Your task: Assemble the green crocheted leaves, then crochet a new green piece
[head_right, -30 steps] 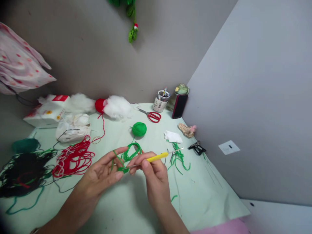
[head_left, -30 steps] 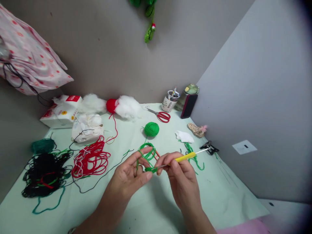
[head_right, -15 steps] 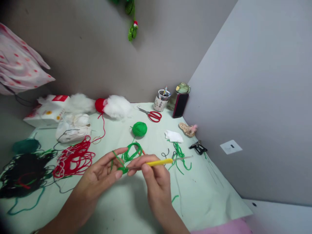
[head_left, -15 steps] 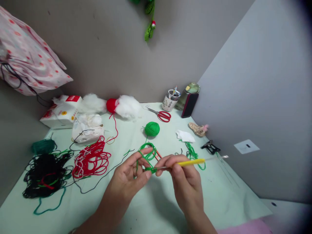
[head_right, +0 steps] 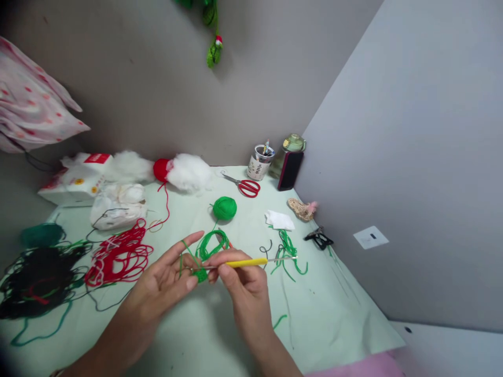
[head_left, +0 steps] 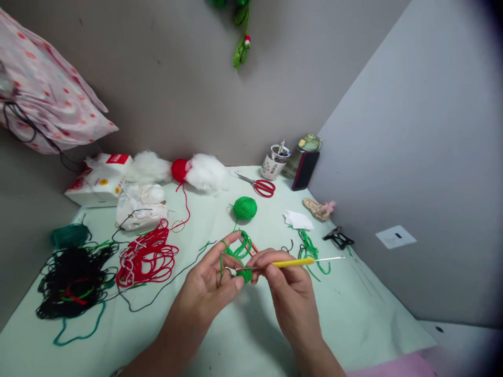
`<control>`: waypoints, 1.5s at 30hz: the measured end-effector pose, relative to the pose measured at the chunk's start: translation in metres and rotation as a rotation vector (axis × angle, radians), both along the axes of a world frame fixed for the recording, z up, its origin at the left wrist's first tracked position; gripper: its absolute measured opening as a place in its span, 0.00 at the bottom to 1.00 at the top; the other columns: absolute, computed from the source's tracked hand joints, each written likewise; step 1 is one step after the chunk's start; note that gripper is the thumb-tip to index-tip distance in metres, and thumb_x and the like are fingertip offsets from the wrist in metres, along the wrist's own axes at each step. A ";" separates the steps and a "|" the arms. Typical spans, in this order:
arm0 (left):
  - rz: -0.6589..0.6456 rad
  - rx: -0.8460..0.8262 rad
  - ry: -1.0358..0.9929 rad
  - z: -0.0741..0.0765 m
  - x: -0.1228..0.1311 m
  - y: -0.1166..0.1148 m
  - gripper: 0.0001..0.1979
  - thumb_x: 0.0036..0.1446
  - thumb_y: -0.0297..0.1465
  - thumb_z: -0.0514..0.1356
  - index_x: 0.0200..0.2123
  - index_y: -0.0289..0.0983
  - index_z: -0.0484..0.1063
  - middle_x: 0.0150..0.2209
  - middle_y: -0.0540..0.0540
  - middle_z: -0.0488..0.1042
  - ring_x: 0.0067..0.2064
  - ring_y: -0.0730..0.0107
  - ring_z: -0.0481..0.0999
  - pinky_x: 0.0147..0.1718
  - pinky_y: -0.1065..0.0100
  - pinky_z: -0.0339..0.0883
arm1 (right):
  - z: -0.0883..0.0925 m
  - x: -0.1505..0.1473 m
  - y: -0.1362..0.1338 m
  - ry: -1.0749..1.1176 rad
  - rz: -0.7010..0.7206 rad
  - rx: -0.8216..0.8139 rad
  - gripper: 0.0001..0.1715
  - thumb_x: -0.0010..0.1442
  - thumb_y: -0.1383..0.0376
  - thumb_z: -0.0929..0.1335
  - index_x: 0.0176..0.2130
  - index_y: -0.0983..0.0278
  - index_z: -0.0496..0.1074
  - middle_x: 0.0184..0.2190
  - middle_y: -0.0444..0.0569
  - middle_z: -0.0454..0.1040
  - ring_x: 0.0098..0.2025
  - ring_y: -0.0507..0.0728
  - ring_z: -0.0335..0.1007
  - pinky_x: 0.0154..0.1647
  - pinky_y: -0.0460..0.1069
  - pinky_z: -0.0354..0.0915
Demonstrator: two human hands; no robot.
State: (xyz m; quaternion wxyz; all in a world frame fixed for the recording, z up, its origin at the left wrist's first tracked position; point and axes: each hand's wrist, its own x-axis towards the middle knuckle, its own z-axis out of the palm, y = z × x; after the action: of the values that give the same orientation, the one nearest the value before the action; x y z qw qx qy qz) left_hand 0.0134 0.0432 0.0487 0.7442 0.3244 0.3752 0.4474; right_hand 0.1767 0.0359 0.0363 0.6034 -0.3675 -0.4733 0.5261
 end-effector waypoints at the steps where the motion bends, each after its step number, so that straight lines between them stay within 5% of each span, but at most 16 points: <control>1: 0.000 0.000 0.005 0.000 0.000 0.000 0.33 0.57 0.33 0.70 0.65 0.45 0.68 0.40 0.48 0.73 0.35 0.70 0.70 0.48 0.63 0.66 | 0.001 0.000 0.000 0.015 -0.009 0.003 0.09 0.68 0.61 0.69 0.39 0.60 0.80 0.36 0.48 0.78 0.35 0.53 0.73 0.39 0.49 0.69; 11: -0.004 0.057 0.094 -0.006 -0.003 0.003 0.27 0.57 0.32 0.69 0.60 0.45 0.73 0.38 0.49 0.71 0.38 0.70 0.69 0.40 0.71 0.65 | 0.008 0.000 0.002 0.066 0.049 0.043 0.11 0.71 0.61 0.65 0.38 0.61 0.75 0.35 0.47 0.78 0.34 0.52 0.74 0.39 0.48 0.69; 19: 0.159 0.087 0.227 -0.007 0.005 -0.004 0.26 0.54 0.28 0.69 0.57 0.46 0.76 0.34 0.51 0.71 0.35 0.72 0.69 0.36 0.74 0.65 | 0.008 0.004 -0.012 -0.642 -0.087 0.468 0.14 0.71 0.72 0.62 0.48 0.58 0.73 0.40 0.50 0.77 0.43 0.56 0.75 0.42 0.52 0.71; 23: 0.103 -0.020 0.059 -0.005 0.007 -0.004 0.29 0.53 0.32 0.71 0.59 0.45 0.75 0.36 0.51 0.73 0.31 0.75 0.68 0.32 0.75 0.64 | 0.001 0.000 -0.015 -0.957 -0.288 0.621 0.14 0.66 0.68 0.69 0.50 0.55 0.75 0.39 0.49 0.79 0.39 0.57 0.77 0.37 0.50 0.73; 27: -0.013 -0.171 -0.107 0.000 0.002 0.002 0.27 0.54 0.34 0.71 0.57 0.40 0.76 0.35 0.51 0.73 0.25 0.81 0.61 0.30 0.76 0.63 | 0.002 0.000 -0.011 -0.642 -0.244 0.491 0.15 0.69 0.71 0.66 0.50 0.57 0.77 0.39 0.50 0.79 0.41 0.57 0.76 0.41 0.51 0.74; 31: 0.034 -0.108 -0.093 0.004 0.001 0.004 0.25 0.52 0.32 0.72 0.55 0.41 0.78 0.33 0.50 0.74 0.34 0.74 0.70 0.37 0.74 0.66 | 0.009 0.001 0.000 -0.198 -0.136 0.291 0.12 0.71 0.67 0.65 0.42 0.59 0.79 0.34 0.49 0.77 0.35 0.55 0.74 0.36 0.51 0.72; 35: 0.046 -0.049 -0.100 0.001 0.005 -0.001 0.23 0.53 0.32 0.73 0.53 0.45 0.80 0.36 0.49 0.76 0.43 0.69 0.75 0.48 0.69 0.67 | 0.007 -0.004 0.002 -0.265 -0.117 0.277 0.11 0.69 0.68 0.67 0.43 0.58 0.80 0.37 0.50 0.80 0.41 0.57 0.75 0.36 0.50 0.72; 38: 0.096 -0.048 -0.070 -0.002 0.009 -0.003 0.25 0.52 0.32 0.74 0.54 0.45 0.79 0.36 0.50 0.76 0.40 0.71 0.75 0.45 0.71 0.68 | 0.000 -0.007 -0.006 -0.473 -0.217 0.360 0.17 0.67 0.74 0.67 0.48 0.55 0.79 0.40 0.49 0.80 0.41 0.56 0.76 0.37 0.50 0.74; 42: 0.042 -0.179 -0.134 -0.001 0.011 0.000 0.24 0.51 0.34 0.73 0.53 0.42 0.80 0.27 0.54 0.71 0.24 0.82 0.59 0.26 0.79 0.59 | -0.006 -0.005 -0.015 -0.723 -0.297 0.522 0.27 0.62 0.78 0.69 0.54 0.54 0.78 0.46 0.50 0.80 0.46 0.58 0.77 0.43 0.52 0.73; 45: -0.025 -0.269 -0.226 0.002 0.008 0.005 0.21 0.52 0.33 0.72 0.51 0.38 0.81 0.18 0.60 0.58 0.21 0.82 0.48 0.34 0.75 0.65 | -0.001 -0.001 -0.009 -0.529 -0.276 0.434 0.20 0.66 0.76 0.66 0.50 0.56 0.79 0.40 0.49 0.80 0.41 0.56 0.76 0.41 0.52 0.72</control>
State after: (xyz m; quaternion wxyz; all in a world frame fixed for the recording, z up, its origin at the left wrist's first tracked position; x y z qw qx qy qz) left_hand 0.0215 0.0479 0.0508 0.8239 0.1742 0.3417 0.4173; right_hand 0.1761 0.0265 0.0349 0.5896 -0.4146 -0.6594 0.2138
